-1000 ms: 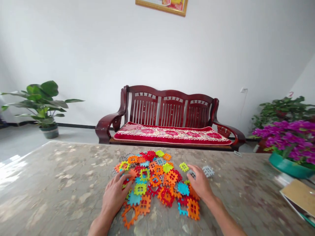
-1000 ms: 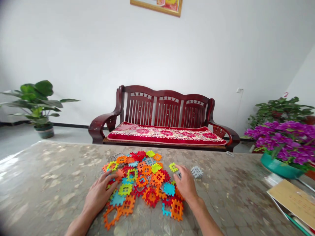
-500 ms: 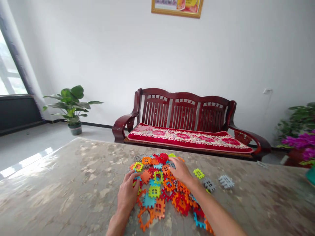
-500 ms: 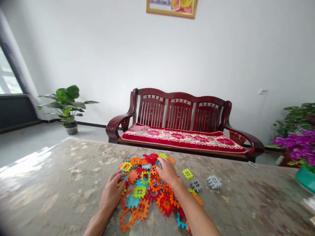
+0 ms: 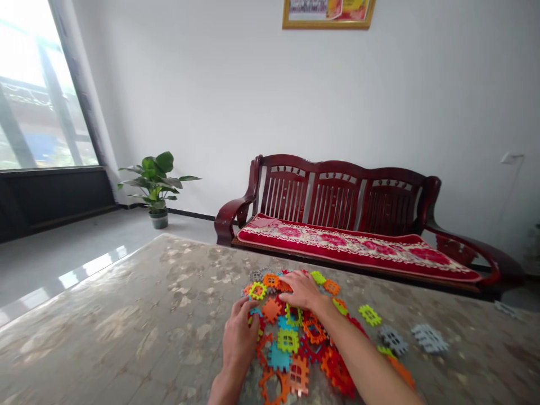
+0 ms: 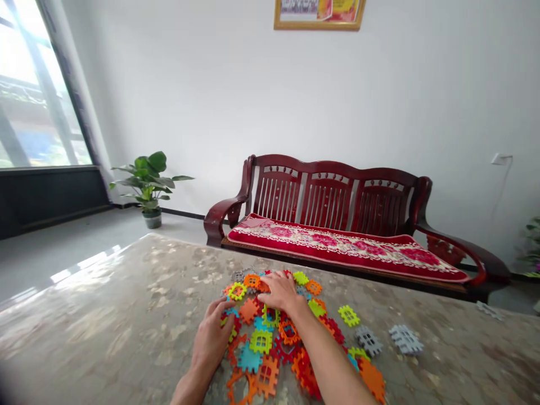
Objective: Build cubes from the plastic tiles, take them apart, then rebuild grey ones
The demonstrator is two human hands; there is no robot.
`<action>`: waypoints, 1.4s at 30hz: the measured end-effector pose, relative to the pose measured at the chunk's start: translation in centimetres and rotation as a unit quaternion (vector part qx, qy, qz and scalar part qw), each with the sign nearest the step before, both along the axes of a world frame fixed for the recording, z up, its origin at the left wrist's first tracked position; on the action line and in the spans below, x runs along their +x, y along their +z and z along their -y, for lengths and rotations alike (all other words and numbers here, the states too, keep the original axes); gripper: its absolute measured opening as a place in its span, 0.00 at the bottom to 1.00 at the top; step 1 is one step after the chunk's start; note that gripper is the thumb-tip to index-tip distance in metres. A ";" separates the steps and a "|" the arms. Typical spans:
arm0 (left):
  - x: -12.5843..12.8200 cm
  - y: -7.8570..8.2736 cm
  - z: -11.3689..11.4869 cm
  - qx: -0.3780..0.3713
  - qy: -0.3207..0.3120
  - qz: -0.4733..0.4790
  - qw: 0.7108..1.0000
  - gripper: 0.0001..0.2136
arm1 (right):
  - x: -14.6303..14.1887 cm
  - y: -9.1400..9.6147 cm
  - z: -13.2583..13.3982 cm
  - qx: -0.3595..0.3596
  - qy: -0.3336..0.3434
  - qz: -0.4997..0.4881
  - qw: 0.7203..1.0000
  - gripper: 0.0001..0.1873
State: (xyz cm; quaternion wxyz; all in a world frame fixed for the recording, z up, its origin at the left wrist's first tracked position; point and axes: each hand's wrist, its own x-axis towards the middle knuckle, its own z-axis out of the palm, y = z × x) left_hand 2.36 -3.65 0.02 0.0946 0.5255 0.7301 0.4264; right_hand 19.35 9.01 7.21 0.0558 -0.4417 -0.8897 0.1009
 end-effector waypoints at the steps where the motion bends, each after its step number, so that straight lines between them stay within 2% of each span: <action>1: 0.0 -0.1 0.0 -0.005 0.001 -0.002 1.000 0.13 | 0.0 -0.1 0.5 0.009 0.002 -0.004 1.000 0.26; 6: 0.2 -0.3 -0.1 -0.009 0.009 -0.020 1.000 0.15 | 0.7 -0.3 4.3 0.058 0.024 -0.038 0.997 0.19; 10: 0.3 -0.4 -0.1 -0.005 0.014 -0.022 1.000 0.14 | 1.1 0.5 5.7 0.021 0.067 -0.080 0.994 0.14; 13: 0.4 -0.3 -0.1 -0.007 0.020 -0.018 1.000 0.14 | 1.5 1.0 3.4 0.012 0.023 -0.140 0.990 0.15; 15: 0.4 -0.2 0.0 -0.010 0.024 -0.015 1.000 0.15 | 1.8 0.8 0.5 0.019 -0.065 -0.141 0.988 0.16; 18: 0.5 -0.2 0.0 -0.014 0.029 -0.010 0.999 0.17 | 2.4 -0.2 -4.0 0.017 -0.118 -0.119 0.986 0.23; 20: 0.5 -0.3 0.0 -0.021 0.028 -0.013 0.999 0.18 | 2.4 -1.2 -6.3 0.006 -0.123 -0.097 0.988 0.29; 23: 0.4 -0.4 0.0 -0.037 0.022 -0.020 0.999 0.19 | 1.7 -2.3 -8.3 -0.020 -0.105 -0.062 0.992 0.34; 27: 0.5 -0.4 0.1 -0.045 0.029 -0.029 0.998 0.19 | 0.6 -3.1 -9.5 -0.050 -0.082 -0.023 0.995 0.35; 31: 0.6 -0.2 0.2 -0.048 0.029 -0.042 0.998 0.19 | 0.0 -3.5 -9.8 -0.054 -0.077 0.004 0.996 0.28; 35: 0.7 -0.1 0.2 -0.057 0.027 -0.046 0.997 0.19 | -0.2 -3.6 -9.3 -0.044 -0.086 0.024 0.995 0.20; 42: 0.7 0.1 0.1 -0.064 0.030 -0.057 0.996 0.17 | -0.2 -3.5 -7.9 -0.011 -0.108 0.026 0.994 0.19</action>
